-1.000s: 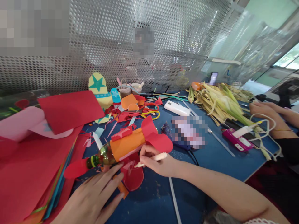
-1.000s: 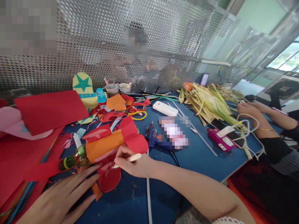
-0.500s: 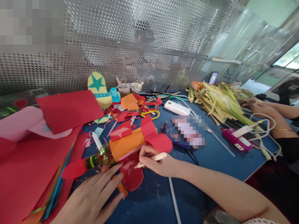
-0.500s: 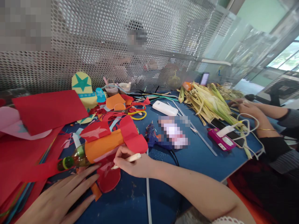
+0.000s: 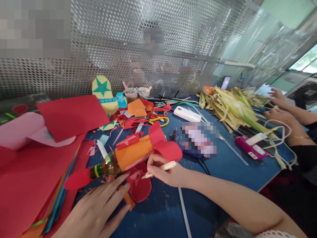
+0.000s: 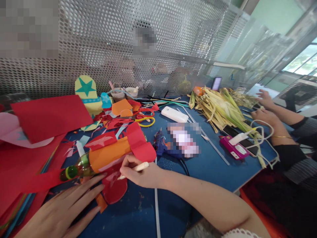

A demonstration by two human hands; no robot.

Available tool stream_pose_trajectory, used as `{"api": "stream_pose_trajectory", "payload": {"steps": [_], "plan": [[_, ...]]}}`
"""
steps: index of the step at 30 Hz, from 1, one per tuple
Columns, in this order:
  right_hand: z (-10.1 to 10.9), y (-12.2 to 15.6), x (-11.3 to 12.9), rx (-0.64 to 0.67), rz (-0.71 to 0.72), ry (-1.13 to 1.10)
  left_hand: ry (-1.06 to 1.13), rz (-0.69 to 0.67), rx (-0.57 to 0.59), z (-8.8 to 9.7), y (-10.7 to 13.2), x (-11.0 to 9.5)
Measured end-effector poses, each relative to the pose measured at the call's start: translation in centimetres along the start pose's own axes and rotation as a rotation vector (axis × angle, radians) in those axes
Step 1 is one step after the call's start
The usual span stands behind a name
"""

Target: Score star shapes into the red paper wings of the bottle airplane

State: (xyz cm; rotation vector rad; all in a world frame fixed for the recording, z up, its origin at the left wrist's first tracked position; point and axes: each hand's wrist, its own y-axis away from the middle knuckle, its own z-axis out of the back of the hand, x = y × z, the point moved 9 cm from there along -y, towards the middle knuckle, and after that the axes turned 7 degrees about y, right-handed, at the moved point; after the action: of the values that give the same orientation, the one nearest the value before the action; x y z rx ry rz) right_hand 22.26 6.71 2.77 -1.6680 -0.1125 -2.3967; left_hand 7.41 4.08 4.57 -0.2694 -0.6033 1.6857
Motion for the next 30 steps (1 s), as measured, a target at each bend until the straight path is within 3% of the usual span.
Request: {"api": "stream_pose_trajectory", "payload": {"steps": [6, 11, 13, 19, 22, 25, 30], "plan": [[-0.1, 0.4, 1.3, 0.012, 0.135, 0.218, 0.009, -0.014, 0.002, -0.1, -0.2, -0.2], [-2.4, 2.5, 5.2, 0.078, 0.550, 0.781, 0.000, -0.008, -0.032, 0.4, -0.2, -0.1], [-3.1, 3.2, 6.1, 0.100, 0.622, 0.950, 0.009, -0.006, -0.032, 0.3, 0.0, -0.1], [-3.7, 4.2, 6.0, 0.203, 0.551, 1.280, 0.046, 0.004, 0.015, -0.9, 0.9, 0.1], [-3.7, 4.2, 4.8, 0.187, 0.481, 1.371, 0.039, -0.010, 0.012, -1.0, 1.0, 0.0], [-3.5, 4.1, 3.3, 0.169, 0.373, 1.413, 0.024, -0.014, 0.007, -0.9, 1.0, -0.1], [-3.9, 4.4, 2.9, 0.207, 0.343, 1.391, 0.007, -0.008, -0.005, -0.8, 0.8, -0.1]]}}
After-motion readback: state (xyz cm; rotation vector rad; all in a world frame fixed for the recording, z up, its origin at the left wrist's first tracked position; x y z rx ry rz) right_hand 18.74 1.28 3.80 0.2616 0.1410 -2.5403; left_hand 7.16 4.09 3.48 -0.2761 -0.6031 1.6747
